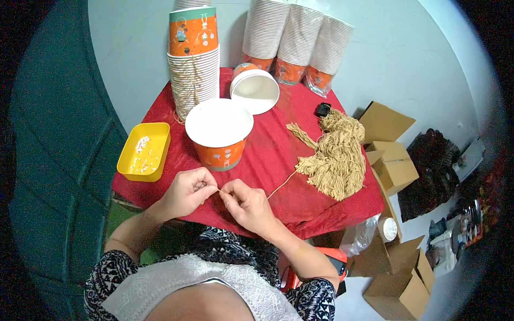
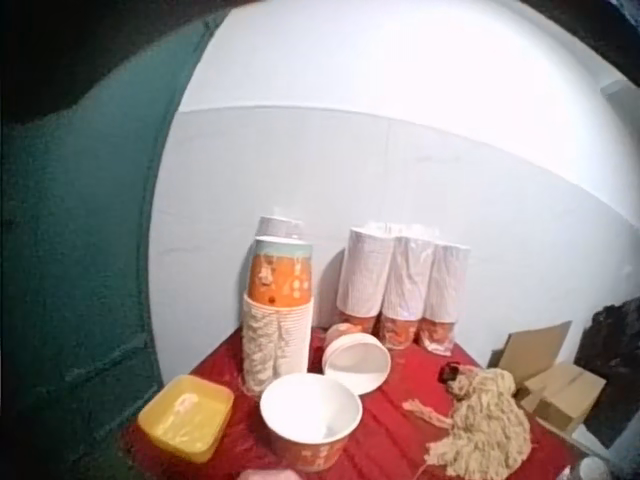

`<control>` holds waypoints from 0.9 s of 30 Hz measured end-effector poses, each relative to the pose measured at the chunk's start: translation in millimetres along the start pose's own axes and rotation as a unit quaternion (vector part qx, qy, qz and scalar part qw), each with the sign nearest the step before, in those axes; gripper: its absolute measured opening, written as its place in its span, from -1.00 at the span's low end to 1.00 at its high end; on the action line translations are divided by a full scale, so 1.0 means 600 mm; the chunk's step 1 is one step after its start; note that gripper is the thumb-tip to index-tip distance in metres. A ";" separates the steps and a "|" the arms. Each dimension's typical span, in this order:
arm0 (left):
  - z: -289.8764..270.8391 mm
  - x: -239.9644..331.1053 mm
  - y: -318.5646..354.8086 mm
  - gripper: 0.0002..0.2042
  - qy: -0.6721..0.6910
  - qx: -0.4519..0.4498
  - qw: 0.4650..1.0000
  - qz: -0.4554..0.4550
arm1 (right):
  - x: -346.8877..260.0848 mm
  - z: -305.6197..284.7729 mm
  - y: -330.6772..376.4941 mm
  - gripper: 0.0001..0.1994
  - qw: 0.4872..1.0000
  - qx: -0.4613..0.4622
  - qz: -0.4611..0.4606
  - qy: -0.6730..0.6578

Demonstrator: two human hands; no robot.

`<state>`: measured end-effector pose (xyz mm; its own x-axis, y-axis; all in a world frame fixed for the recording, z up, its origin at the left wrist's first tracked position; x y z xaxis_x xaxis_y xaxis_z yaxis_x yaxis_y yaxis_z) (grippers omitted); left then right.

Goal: Attaching handles or strings to paper buckets for packaging.

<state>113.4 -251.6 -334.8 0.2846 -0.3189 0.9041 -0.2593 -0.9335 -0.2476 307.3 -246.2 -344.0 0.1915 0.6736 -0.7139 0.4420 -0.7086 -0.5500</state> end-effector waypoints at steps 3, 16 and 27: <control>0.001 0.011 -0.031 -0.92 -0.045 0.022 0.998 0.037 | 0.014 -0.012 -0.020 -0.94 0.998 0.020 0.024 -0.055; -0.023 0.070 -0.104 -0.90 -0.160 -0.055 0.983 0.074 | 0.032 -0.035 -0.049 -0.98 0.952 0.070 0.105 -0.280; -0.074 0.083 -0.192 -0.91 -0.229 -0.002 0.973 -0.034 | 0.069 -0.046 -0.045 -0.91 0.946 0.181 0.135 -0.231</control>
<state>116.5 -152.4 -245.9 0.6830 -0.2970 0.6673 -0.2291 -0.9546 -0.1904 327.7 -193.5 -346.8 -0.1860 0.3524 -0.9172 0.0872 -0.9239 -0.3726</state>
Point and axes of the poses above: each hand's wrist, its own y-axis away from the middle knuckle, its own z-axis out of the palm, x = y × z, the point moved 1 cm from there along -y, towards the middle knuckle, and after that the axes turned 7 degrees about -z, right-handed, at the moved point
